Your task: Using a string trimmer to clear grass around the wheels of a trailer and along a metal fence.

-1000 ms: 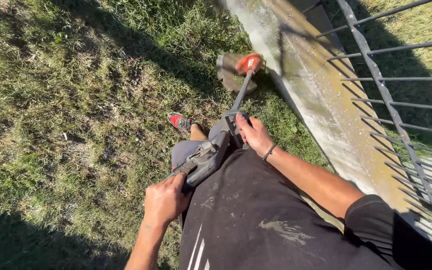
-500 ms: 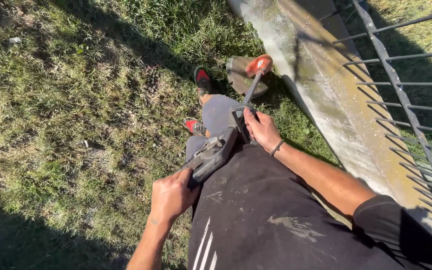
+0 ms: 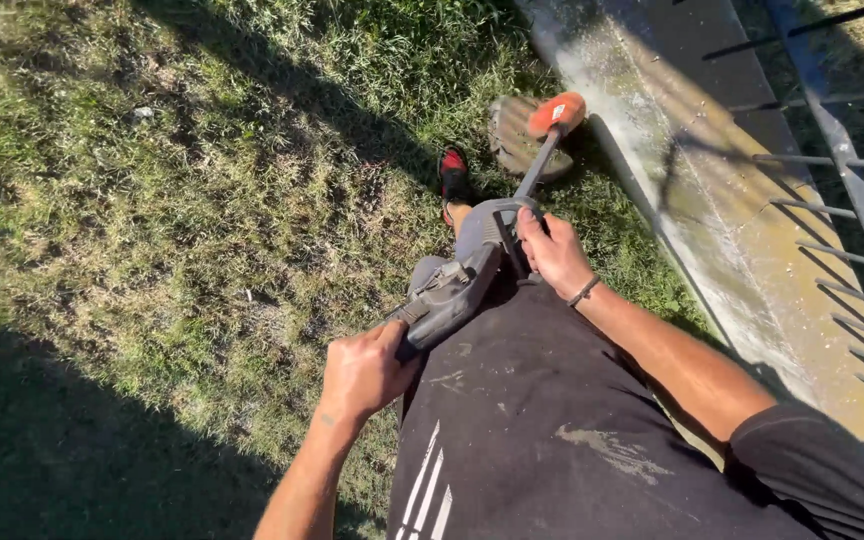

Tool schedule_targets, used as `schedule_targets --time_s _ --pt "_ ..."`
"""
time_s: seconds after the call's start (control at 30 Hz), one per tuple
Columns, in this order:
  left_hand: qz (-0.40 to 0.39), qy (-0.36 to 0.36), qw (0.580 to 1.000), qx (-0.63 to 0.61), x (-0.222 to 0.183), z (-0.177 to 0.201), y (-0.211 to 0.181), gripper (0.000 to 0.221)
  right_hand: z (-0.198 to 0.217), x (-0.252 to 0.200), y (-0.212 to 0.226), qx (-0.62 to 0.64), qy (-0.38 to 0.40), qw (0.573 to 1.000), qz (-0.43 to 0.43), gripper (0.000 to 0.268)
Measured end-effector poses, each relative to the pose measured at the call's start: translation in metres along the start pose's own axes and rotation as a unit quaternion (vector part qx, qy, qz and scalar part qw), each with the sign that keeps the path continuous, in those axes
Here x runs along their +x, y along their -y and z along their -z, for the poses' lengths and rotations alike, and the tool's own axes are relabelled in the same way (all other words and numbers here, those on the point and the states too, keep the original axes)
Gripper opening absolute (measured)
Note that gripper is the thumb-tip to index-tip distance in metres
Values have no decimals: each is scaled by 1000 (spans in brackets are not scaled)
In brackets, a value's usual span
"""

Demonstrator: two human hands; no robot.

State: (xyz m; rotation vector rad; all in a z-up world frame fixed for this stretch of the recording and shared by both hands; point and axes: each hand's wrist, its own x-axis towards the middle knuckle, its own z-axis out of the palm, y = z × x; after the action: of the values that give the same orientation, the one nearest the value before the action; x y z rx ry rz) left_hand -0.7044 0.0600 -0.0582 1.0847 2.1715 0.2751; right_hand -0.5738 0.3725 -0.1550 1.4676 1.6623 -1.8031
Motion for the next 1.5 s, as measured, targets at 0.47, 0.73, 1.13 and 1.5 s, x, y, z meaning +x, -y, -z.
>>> schedule_targets --time_s 0.47,0.73,1.13,1.5 --pt "48 -80 996 4 43 30 15 55 -17 82 109 -57 78 994 46 51" --pt "49 -100 994 -10 66 49 60 52 -54 103 157 -64 69 995 46 51" --pt "53 -42 996 -61 95 112 197 44 -164 136 221 -76 12 995 57 55" --pt "61 -15 997 -56 118 142 261 43 -221 197 232 -154 -54 984 70 60"
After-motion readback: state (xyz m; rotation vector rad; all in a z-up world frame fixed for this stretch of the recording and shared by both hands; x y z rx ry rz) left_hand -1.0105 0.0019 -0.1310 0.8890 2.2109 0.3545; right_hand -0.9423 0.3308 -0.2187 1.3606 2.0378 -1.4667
